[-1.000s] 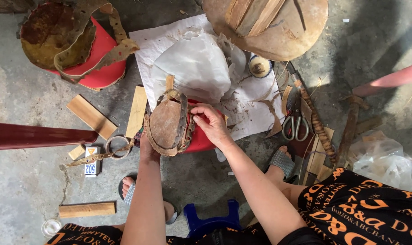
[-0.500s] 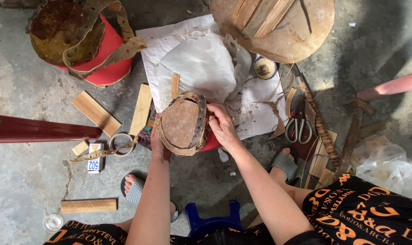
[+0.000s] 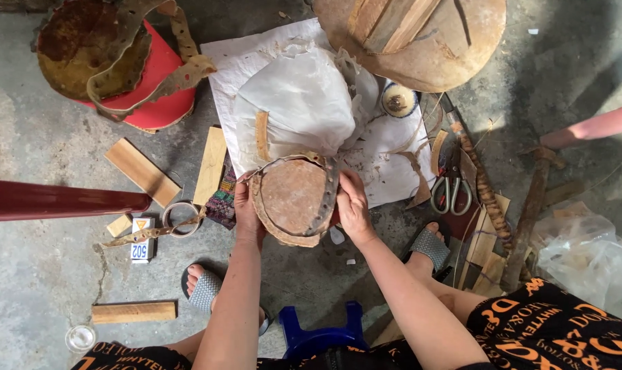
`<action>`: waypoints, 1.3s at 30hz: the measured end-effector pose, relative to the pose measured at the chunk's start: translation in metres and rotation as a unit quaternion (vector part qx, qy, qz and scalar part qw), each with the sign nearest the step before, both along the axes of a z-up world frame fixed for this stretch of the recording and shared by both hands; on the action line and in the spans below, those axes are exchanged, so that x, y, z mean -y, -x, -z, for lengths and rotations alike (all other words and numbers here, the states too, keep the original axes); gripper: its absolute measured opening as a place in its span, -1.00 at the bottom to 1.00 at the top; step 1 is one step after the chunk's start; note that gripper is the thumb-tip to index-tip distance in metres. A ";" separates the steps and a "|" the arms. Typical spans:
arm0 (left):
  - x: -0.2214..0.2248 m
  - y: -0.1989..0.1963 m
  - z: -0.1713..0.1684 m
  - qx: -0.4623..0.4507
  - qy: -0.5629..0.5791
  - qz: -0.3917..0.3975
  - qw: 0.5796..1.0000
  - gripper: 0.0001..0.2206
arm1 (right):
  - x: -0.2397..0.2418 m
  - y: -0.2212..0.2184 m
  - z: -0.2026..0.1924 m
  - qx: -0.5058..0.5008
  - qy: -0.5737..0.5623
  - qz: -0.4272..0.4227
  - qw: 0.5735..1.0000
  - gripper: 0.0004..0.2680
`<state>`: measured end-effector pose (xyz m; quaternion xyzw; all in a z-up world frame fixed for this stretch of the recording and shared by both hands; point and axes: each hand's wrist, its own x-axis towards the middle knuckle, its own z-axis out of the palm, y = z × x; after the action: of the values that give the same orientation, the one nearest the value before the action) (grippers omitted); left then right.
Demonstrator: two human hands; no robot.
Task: Trimming the edges of leather pieces and fitting them onto a circular wooden frame using scissors.
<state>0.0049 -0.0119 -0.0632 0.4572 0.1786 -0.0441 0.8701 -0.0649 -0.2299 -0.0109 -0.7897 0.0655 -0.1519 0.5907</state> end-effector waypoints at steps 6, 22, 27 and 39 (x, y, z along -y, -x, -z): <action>0.012 0.000 -0.007 0.030 -0.048 0.079 0.995 -0.63 | 0.023 0.013 0.022 0.012 -0.038 0.022 0.999 -0.70; 0.010 -0.026 -0.084 -0.048 0.030 0.246 0.967 -0.39 | 0.024 0.017 0.014 0.024 -0.062 0.021 0.998 -0.69; 0.011 -0.034 -0.076 -0.038 -0.026 0.250 0.967 -0.41 | 0.021 0.018 0.005 0.017 -0.044 0.015 0.999 -0.71; 0.028 -0.032 -0.070 0.032 -0.025 0.229 0.972 -0.57 | 0.024 0.017 0.006 0.009 -0.056 0.026 0.998 -0.71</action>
<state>0.0366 -0.0395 0.0065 0.5091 0.0420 -0.2233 0.8302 -0.0821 -0.2543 -0.0171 -0.7522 0.0890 -0.1698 0.6305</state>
